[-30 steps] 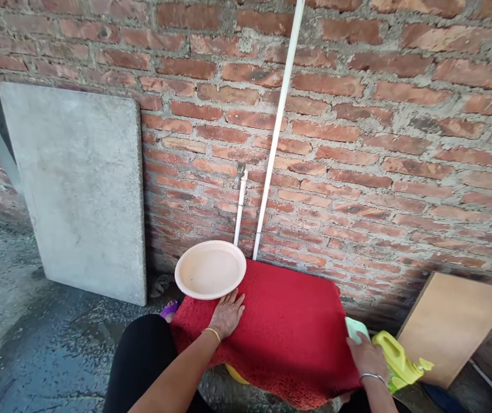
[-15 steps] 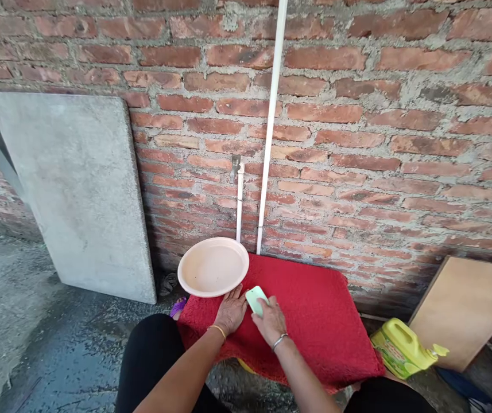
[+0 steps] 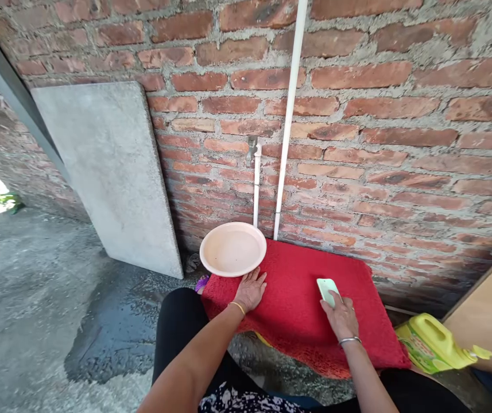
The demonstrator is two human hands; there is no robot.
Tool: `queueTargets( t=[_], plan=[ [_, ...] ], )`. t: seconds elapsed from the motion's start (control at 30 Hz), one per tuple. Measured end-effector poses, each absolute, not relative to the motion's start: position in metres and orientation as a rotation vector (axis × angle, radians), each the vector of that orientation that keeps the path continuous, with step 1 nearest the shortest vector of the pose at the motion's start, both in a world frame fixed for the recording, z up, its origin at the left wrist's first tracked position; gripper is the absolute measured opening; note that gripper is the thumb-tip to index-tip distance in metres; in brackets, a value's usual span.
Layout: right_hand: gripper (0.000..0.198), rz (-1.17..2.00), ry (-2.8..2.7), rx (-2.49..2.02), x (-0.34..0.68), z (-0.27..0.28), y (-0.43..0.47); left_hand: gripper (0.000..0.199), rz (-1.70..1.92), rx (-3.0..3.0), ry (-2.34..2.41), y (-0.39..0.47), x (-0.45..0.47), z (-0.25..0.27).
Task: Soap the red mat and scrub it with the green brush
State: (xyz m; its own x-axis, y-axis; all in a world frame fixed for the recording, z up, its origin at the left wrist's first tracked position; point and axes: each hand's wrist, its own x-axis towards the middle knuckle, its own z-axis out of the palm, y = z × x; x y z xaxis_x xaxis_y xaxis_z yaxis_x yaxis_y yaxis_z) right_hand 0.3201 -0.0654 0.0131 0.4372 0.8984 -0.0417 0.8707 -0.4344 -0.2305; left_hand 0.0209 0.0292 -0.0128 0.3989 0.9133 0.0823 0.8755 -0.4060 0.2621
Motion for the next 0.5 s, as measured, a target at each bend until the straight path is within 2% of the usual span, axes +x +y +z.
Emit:
queueTargets(
  t=[0.13,0.23,0.33,0.43,0.5],
  plan=[
    [0.057,0.143,-1.618,-2.436,0.324,-0.005,-0.063,0.042,0.588,2.479,1.611,-0.006,0.013,-0.023],
    [0.056,0.120,-1.638,-2.357,0.332,-0.016,-0.062,0.032,0.826,2.439,1.345,-0.053,0.006,-0.050],
    [0.057,0.077,-1.634,-2.303,0.337,-0.025,-0.062,0.015,0.689,1.807,1.442,-0.086,0.001,-0.079],
    [0.060,0.050,-1.631,-2.291,0.340,-0.032,-0.062,0.027,0.518,1.162,1.665,-0.084,-0.011,-0.095],
    [0.062,0.034,-1.642,-2.272,0.341,-0.035,-0.062,0.032,0.527,1.004,1.751,-0.069,-0.028,-0.098]
  ],
)
